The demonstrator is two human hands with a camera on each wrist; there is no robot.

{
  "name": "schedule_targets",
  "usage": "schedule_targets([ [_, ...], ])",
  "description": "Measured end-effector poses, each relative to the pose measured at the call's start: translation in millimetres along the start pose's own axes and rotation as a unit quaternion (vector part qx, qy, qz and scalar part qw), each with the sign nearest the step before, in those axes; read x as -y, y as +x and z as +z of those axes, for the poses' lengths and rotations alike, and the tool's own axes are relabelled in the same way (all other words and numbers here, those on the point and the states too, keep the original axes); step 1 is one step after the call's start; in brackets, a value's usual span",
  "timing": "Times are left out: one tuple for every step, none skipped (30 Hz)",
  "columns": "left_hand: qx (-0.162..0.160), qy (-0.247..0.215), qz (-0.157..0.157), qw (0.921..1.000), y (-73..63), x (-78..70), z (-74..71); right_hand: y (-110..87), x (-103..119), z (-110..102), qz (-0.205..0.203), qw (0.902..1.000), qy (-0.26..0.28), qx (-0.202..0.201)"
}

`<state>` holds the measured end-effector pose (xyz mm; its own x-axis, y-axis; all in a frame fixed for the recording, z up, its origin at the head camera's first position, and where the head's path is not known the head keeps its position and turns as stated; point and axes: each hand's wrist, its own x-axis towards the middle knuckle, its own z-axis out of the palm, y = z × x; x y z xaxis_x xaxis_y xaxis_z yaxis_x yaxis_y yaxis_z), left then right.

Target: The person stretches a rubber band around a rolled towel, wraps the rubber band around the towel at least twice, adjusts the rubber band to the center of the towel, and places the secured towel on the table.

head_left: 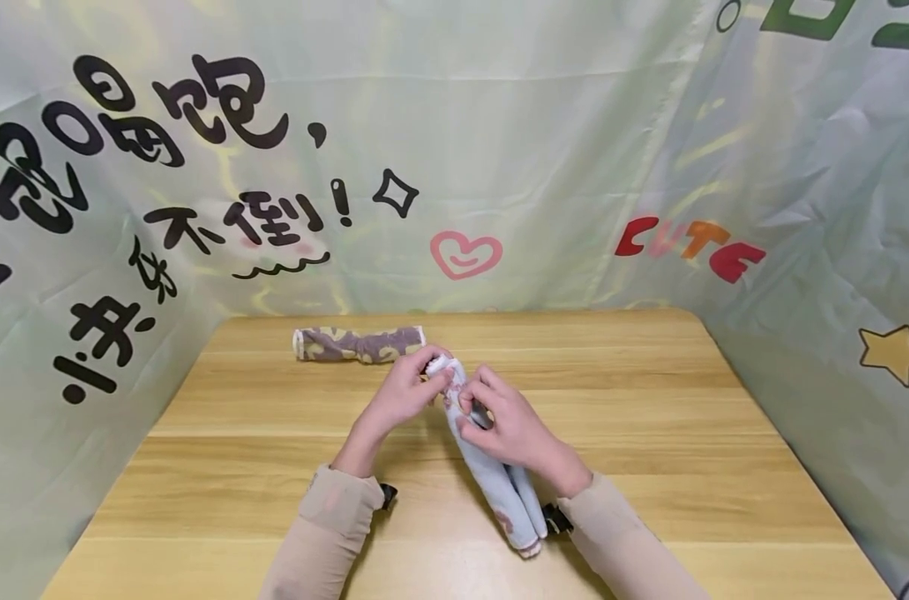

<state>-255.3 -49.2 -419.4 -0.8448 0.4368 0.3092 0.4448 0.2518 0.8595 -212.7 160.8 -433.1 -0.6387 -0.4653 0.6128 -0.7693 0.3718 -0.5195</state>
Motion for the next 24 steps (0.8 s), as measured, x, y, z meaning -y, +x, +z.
schedule_targets([
  [0.004, 0.001, -0.004, 1.0, -0.4, -0.9, 0.2, -1.0, 0.2, 0.3, 0.009, 0.9999, 0.007, -0.001],
  [0.009, 0.002, -0.01, 0.9999, -0.5, -1.7, 0.8, -2.0, 0.3, 0.4, 0.02, 0.9997, 0.013, -0.004],
  [0.012, 0.003, -0.015, 0.9998, -0.4, -2.6, 1.6, -2.7, 0.4, -0.1, 0.031, 0.9994, 0.017, -0.008],
  [0.015, 0.002, -0.022, 0.9997, -0.1, -3.3, 2.4, -3.4, 0.4, -0.9, 0.04, 0.999, 0.019, -0.012],
  [0.014, 0.002, -0.028, 0.9995, 0.4, -4.0, 3.4, -3.8, 0.3, -1.7, 0.049, 0.9984, 0.022, -0.015],
  [0.011, -0.001, -0.034, 0.9993, 0.9, -4.5, 4.3, -4.1, 0.2, -2.5, 0.054, 0.9981, 0.024, -0.017],
  [0.005, -0.006, -0.041, 0.9991, 1.3, -5.2, 5.1, -4.1, 0.6, -3.6, 0.058, 0.9979, 0.025, -0.017],
  [-0.001, -0.013, -0.048, 0.9988, 1.7, -5.6, 5.8, -4.0, 0.5, -4.4, 0.059, 0.9979, 0.02, -0.017],
  [-0.008, -0.02, -0.054, 0.9983, 2.1, -6.0, 6.5, -3.8, 0.3, -4.9, 0.057, 0.9982, 0.012, -0.017],
  [-0.013, -0.028, -0.059, 0.9978, 2.6, -6.4, 7.1, -3.8, 0.1, -5.2, 0.053, 0.9984, 0.006, -0.017],
  [-0.017, -0.035, -0.064, 0.9972, 2.9, -6.9, 7.7, -3.6, 0.1, -5.0, 0.05, 0.9986, -0.002, -0.018],
  [-0.019, -0.044, -0.068, 0.9965, 3.1, -7.1, 8.2, -3.4, 0.0, -4.6, 0.046, 0.9987, -0.01, -0.018],
  [-0.02, -0.051, -0.072, 0.9959, 3.5, -7.3, 8.7, -3.1, 0.2, -4.3, 0.041, 0.9988, -0.02, -0.019],
  [-0.022, -0.055, -0.075, 0.9954, 3.8, -7.7, 9.2, -2.8, 0.3, -3.6, 0.038, 0.9986, -0.029, -0.021],
  [-0.024, -0.058, -0.077, 0.9951, 4.0, -7.9, 9.9, -2.3, 0.4, -3.0, 0.036, 0.9984, -0.037, -0.024],
  [-0.026, -0.061, -0.079, 0.9947, 4.3, -8.1, 10.5, -1.8, 1.0, -2.5, 0.036, 0.998, -0.044, -0.027],
  [-0.03, -0.063, -0.08, 0.9943, 4.6, -8.0, 11.2, -1.2, 1.3, -2.0, 0.035, 0.9977, -0.05, -0.03],
  [-0.036, -0.065, -0.081, 0.994, 4.8, -8.4, 12.0, -0.7, 1.9, -1.8, 0.034, 0.9975, -0.054, -0.031],
  [-0.044, -0.065, -0.081, 0.9936, 5.1, -8.6, 12.7, -0.1, 2.2, -1.8, 0.033, 0.9974, -0.056, -0.032],
  [-0.054, -0.065, -0.081, 0.9931, 5.3, -8.8, 13.2, 0.6, 2.4, -1.7, 0.032, 0.9974, -0.057, -0.031],
  [-0.063, -0.066, -0.082, 0.9925, 5.5, -8.7, 13.4, 1.4, 2.6, -1.7, 0.029, 0.9975, -0.056, -0.03],
  [-0.071, -0.067, -0.085, 0.9916, 5.7, -8.4, 13.4, 2.2, 2.9, -1.8, 0.024, 0.9978, -0.055, -0.028],
  [-0.08, -0.068, -0.088, 0.9906, 5.9, -8.1, 13.3, 2.9, 2.8, -1.8, 0.018, 0.9981, -0.053, -0.025],
  [-0.089, -0.07, -0.092, 0.9893, 6.3, -8.1, 13.8, 2.8, 3.1, -2.4, 0.012, 0.9984, -0.052, -0.02],
])
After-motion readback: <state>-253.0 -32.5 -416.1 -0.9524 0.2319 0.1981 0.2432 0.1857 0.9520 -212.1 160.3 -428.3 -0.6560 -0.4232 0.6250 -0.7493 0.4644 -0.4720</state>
